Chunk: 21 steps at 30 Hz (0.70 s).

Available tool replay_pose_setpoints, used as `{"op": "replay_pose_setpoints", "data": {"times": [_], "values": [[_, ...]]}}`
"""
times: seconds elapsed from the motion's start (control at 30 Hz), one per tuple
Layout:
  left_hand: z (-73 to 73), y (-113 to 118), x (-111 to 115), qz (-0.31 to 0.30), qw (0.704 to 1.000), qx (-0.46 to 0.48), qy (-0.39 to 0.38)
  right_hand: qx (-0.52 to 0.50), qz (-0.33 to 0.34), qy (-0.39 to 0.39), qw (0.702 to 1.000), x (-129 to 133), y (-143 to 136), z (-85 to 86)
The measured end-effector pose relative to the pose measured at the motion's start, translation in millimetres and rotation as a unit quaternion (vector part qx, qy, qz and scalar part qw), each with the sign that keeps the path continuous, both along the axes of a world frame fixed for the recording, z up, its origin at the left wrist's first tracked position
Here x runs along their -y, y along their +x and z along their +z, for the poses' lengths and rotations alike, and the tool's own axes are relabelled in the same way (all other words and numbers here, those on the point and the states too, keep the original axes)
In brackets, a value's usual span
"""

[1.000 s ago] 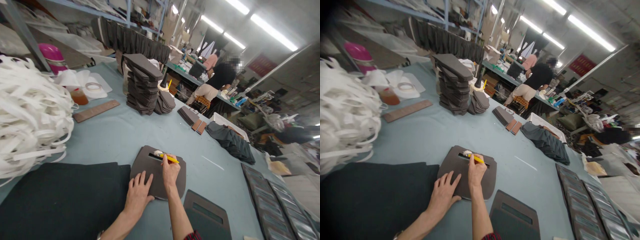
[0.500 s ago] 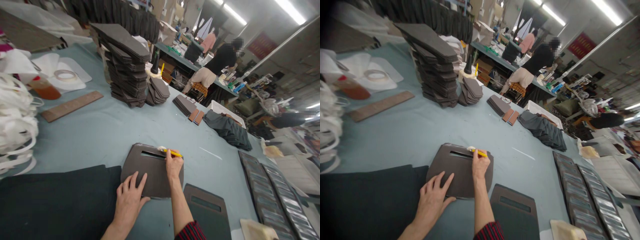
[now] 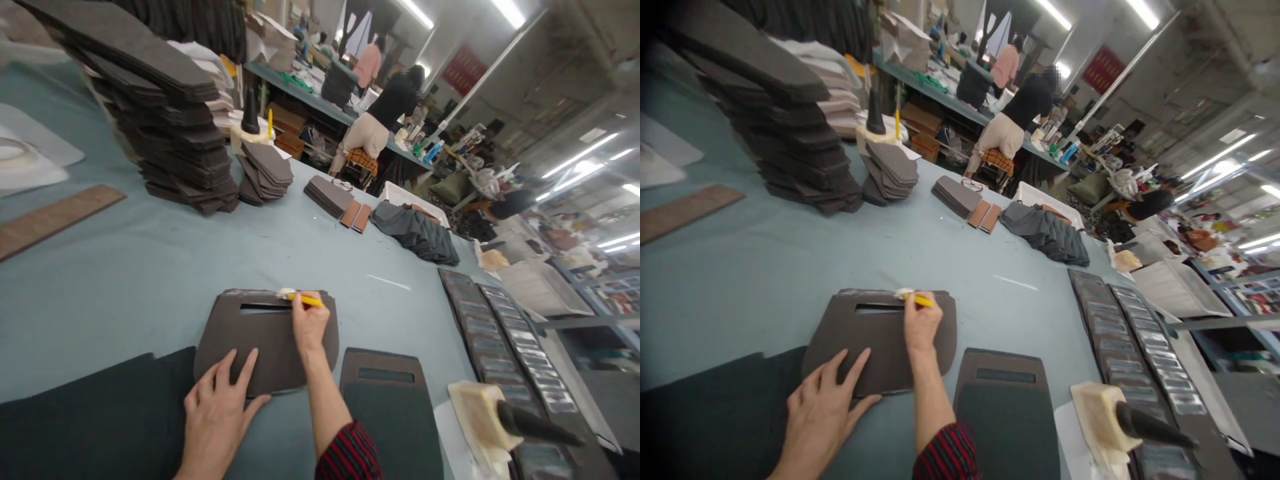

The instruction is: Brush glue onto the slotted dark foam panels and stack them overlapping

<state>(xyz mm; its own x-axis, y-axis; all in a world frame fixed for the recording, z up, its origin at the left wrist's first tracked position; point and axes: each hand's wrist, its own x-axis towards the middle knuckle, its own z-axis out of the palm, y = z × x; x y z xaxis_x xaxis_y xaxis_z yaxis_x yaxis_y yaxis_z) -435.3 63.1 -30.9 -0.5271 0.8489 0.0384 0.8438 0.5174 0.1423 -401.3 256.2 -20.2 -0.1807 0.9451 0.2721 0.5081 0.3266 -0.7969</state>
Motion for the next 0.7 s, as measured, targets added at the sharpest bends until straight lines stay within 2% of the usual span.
{"op": "replay_pose_setpoints", "data": {"times": [0.1, 0.17, 0.2, 0.27, 0.33, 0.43, 0.5, 0.57, 0.63, 0.7], "values": [[-3.0, 0, 0, -0.002, 1.0, 0.001, 0.004, 0.035, -0.131, -0.009, 0.991, -36, 75, 4.9], [-4.7, 0, -1, 0.001, 1.0, 0.005, 0.006, 0.024, -0.159, -0.01, 0.987, -47, 101, 10.7], [-4.9, -1, -2, 0.004, 1.0, 0.009, 0.007, 0.007, -0.155, -0.013, 0.988, -46, 103, 13.4], [-3.3, 0, -3, 0.011, 1.0, 0.024, 0.014, -0.038, -0.118, -0.029, 0.992, -35, 89, 17.5], [0.5, 6, -3, 0.025, 0.998, 0.043, 0.031, -0.072, -0.058, -0.057, 0.994, -13, 62, 20.4], [4.1, 25, -2, 0.014, 0.995, 0.075, 0.06, -0.07, 0.084, -0.097, 0.989, 25, 16, 23.0], [2.1, 41, -1, -0.011, 0.993, 0.098, 0.064, -0.053, 0.19, -0.108, 0.974, 44, -13, 24.0], [-3.0, 54, 1, -0.023, 0.992, 0.111, 0.059, -0.042, 0.269, -0.099, 0.957, 55, -38, 24.4], [-9.9, 61, 4, -0.023, 0.992, 0.112, 0.057, -0.041, 0.305, -0.064, 0.949, 59, -57, 24.1], [-17.9, 64, 6, -0.023, 0.991, 0.113, 0.064, -0.042, 0.313, -0.014, 0.949, 62, -66, 23.0]]}}
